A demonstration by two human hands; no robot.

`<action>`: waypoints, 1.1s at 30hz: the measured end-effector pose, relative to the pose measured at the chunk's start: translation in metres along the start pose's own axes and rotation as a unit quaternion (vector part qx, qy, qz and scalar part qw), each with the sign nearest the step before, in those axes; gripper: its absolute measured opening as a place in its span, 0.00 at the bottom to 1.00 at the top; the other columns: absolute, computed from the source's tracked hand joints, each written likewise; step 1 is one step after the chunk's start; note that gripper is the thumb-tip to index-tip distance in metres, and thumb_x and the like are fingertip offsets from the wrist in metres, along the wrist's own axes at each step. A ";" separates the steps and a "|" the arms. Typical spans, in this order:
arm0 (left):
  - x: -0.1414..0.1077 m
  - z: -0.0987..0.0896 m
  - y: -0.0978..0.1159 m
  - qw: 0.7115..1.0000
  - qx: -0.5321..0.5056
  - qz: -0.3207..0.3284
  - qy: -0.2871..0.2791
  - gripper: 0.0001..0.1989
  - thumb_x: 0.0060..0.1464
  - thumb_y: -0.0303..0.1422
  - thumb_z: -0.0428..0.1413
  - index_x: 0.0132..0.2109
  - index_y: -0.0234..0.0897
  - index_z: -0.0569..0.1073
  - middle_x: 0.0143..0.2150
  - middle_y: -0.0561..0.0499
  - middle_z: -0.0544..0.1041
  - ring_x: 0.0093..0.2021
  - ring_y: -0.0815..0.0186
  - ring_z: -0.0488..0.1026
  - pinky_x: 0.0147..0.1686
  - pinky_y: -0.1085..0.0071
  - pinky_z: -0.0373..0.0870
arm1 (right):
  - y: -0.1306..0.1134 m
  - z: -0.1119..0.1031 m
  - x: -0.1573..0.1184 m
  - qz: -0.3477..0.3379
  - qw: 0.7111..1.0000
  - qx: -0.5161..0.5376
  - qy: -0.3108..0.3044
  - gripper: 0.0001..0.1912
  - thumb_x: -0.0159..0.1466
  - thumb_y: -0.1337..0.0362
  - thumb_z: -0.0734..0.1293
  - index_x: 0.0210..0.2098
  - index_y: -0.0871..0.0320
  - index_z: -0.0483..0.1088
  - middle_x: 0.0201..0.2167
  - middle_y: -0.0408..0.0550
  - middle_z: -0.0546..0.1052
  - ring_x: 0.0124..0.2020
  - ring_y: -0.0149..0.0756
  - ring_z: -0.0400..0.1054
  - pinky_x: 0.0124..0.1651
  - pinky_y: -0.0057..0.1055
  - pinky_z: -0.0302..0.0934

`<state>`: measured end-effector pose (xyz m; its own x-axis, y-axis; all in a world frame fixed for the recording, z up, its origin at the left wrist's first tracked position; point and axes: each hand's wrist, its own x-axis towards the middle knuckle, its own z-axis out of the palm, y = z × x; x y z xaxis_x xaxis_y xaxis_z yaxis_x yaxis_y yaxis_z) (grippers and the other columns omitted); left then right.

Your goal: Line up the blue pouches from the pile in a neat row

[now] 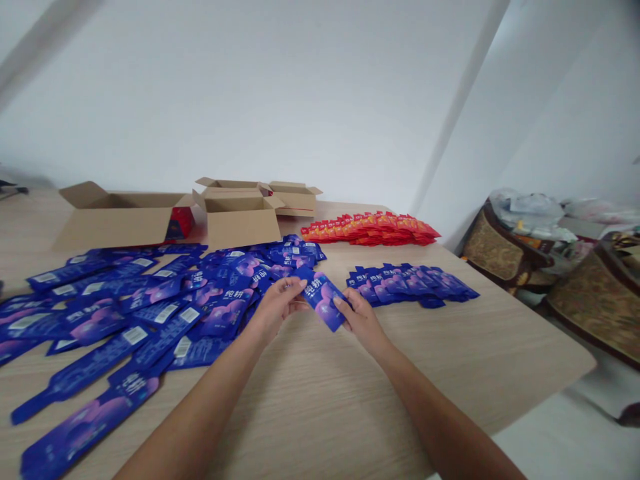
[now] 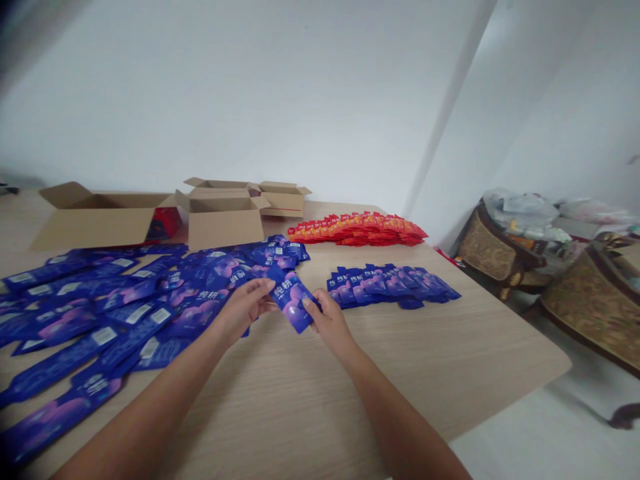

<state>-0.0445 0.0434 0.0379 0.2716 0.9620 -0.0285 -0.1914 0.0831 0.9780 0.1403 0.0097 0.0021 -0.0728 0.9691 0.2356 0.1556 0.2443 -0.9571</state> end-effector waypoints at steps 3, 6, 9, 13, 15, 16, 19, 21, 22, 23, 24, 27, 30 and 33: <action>-0.008 0.019 -0.013 0.987 -0.001 -0.094 -0.129 0.21 0.41 0.46 0.62 0.31 0.32 0.69 0.27 0.48 0.76 0.26 0.68 0.74 0.27 0.73 0.69 | 0.001 0.001 -0.002 -0.011 0.998 0.002 0.069 0.17 0.61 0.48 0.61 0.30 0.55 0.56 0.15 0.33 0.58 0.13 0.23 0.51 0.16 0.22 0.46; -0.016 0.033 -0.025 0.976 -0.002 -0.136 -0.172 0.20 0.42 0.45 0.62 0.32 0.31 0.70 0.23 0.49 0.76 0.20 0.72 0.71 0.20 0.77 0.64 | 0.000 0.003 -0.006 -0.013 0.998 -0.012 0.057 0.16 0.62 0.49 0.59 0.30 0.54 0.55 0.13 0.31 0.55 0.11 0.23 0.49 0.15 0.21 0.44; -0.018 0.035 -0.028 0.981 -0.013 -0.126 -0.144 0.18 0.41 0.42 0.63 0.31 0.31 0.69 0.21 0.52 0.74 0.17 0.75 0.68 0.18 0.79 0.60 | -0.002 0.005 -0.009 -0.009 1.000 0.009 0.011 0.15 0.64 0.49 0.56 0.32 0.54 0.55 0.12 0.30 0.56 0.12 0.24 0.49 0.15 0.21 0.45; -0.015 0.029 -0.023 0.990 0.033 -0.083 -0.113 0.17 0.40 0.42 0.62 0.29 0.33 0.68 0.17 0.56 0.71 0.14 0.77 0.63 0.15 0.80 0.55 | -0.001 0.007 -0.009 0.000 0.999 0.034 -0.037 0.17 0.63 0.47 0.56 0.35 0.55 0.56 0.16 0.33 0.62 0.14 0.24 0.54 0.16 0.21 0.49; -0.014 0.030 -0.022 0.990 0.068 -0.053 -0.109 0.18 0.39 0.44 0.61 0.28 0.34 0.66 0.13 0.60 0.66 0.10 0.78 0.57 0.13 0.80 0.51 | 0.000 0.008 -0.008 0.003 0.999 0.037 -0.021 0.17 0.62 0.48 0.58 0.35 0.56 0.56 0.16 0.33 0.63 0.13 0.24 0.54 0.16 0.21 0.48; -0.014 0.031 -0.022 0.990 0.081 -0.043 -0.108 0.18 0.40 0.45 0.61 0.28 0.35 0.66 0.11 0.62 0.63 0.09 0.78 0.54 0.12 0.79 0.50 | -0.001 0.009 -0.008 0.004 0.999 0.039 -0.007 0.16 0.62 0.48 0.58 0.35 0.56 0.57 0.15 0.33 0.63 0.13 0.24 0.53 0.15 0.20 0.47; -0.014 0.036 -0.025 0.985 0.122 -0.058 -0.110 0.20 0.43 0.51 0.55 0.26 0.38 0.63 0.07 0.64 0.55 0.07 0.75 0.51 0.11 0.77 0.48 | -0.006 0.003 -0.002 0.009 0.998 0.047 0.041 0.15 0.61 0.50 0.60 0.35 0.56 0.58 0.14 0.33 0.61 0.12 0.23 0.51 0.14 0.20 0.44; -0.012 0.033 -0.025 0.977 0.171 -0.073 -0.105 0.22 0.47 0.53 0.49 0.23 0.39 0.61 0.06 0.62 0.54 0.07 0.73 0.53 0.12 0.76 0.49 | -0.010 -0.015 0.004 0.013 0.992 0.059 0.115 0.15 0.59 0.50 0.62 0.34 0.56 0.59 0.13 0.32 0.59 0.12 0.22 0.50 0.14 0.20 0.44; -0.010 0.029 -0.023 0.971 0.208 -0.068 -0.101 0.23 0.49 0.53 0.47 0.21 0.39 0.60 0.07 0.61 0.55 0.08 0.72 0.54 0.12 0.76 0.49 | -0.011 -0.029 0.008 0.013 0.984 0.068 0.161 0.15 0.58 0.50 0.62 0.33 0.55 0.59 0.13 0.32 0.57 0.12 0.22 0.50 0.14 0.19 0.44; -0.008 0.022 -0.020 0.962 0.250 -0.054 -0.092 0.23 0.50 0.53 0.45 0.21 0.39 0.60 0.07 0.60 0.56 0.08 0.72 0.55 0.13 0.76 0.50 | -0.011 -0.045 0.012 0.013 0.974 0.077 0.213 0.15 0.58 0.51 0.63 0.32 0.55 0.59 0.13 0.31 0.56 0.12 0.22 0.49 0.14 0.19 0.44; -0.006 0.013 -0.015 0.951 0.297 -0.033 -0.078 0.22 0.51 0.51 0.45 0.21 0.39 0.62 0.07 0.59 0.58 0.09 0.72 0.56 0.14 0.76 0.51 | -0.010 -0.064 0.016 0.009 0.964 0.077 0.253 0.14 0.58 0.51 0.62 0.31 0.55 0.59 0.13 0.31 0.55 0.12 0.22 0.49 0.14 0.19 0.44; 0.002 -0.018 0.004 0.894 0.447 0.032 -0.019 0.18 0.52 0.46 0.46 0.23 0.38 0.66 0.12 0.55 0.65 0.13 0.69 0.61 0.19 0.75 0.53 | 0.005 -0.123 0.020 0.011 0.937 0.034 0.347 0.14 0.58 0.51 0.61 0.28 0.55 0.57 0.12 0.32 0.55 0.11 0.23 0.48 0.13 0.20 0.42; 0.003 -0.045 0.022 0.814 0.579 0.028 0.037 0.15 0.51 0.43 0.47 0.24 0.39 0.67 0.19 0.50 0.72 0.20 0.64 0.68 0.23 0.73 0.56 | 0.027 -0.167 0.017 0.055 0.921 -0.020 0.385 0.14 0.57 0.52 0.60 0.26 0.56 0.57 0.12 0.33 0.58 0.10 0.23 0.50 0.12 0.20 0.43; -0.002 -0.056 0.030 0.732 0.679 -0.014 0.047 0.12 0.48 0.42 0.51 0.27 0.38 0.70 0.29 0.44 0.77 0.29 0.57 0.73 0.27 0.70 0.60 | 0.044 -0.189 0.011 0.095 0.917 -0.057 0.384 0.12 0.55 0.54 0.61 0.26 0.57 0.59 0.12 0.35 0.62 0.10 0.24 0.53 0.12 0.21 0.47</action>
<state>-0.1037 0.0589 0.0556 0.1790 0.9839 -0.0035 0.9451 -0.1709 0.2786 0.3328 0.0371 -0.0052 0.6738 0.7221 0.1569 0.1979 0.0282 -0.9798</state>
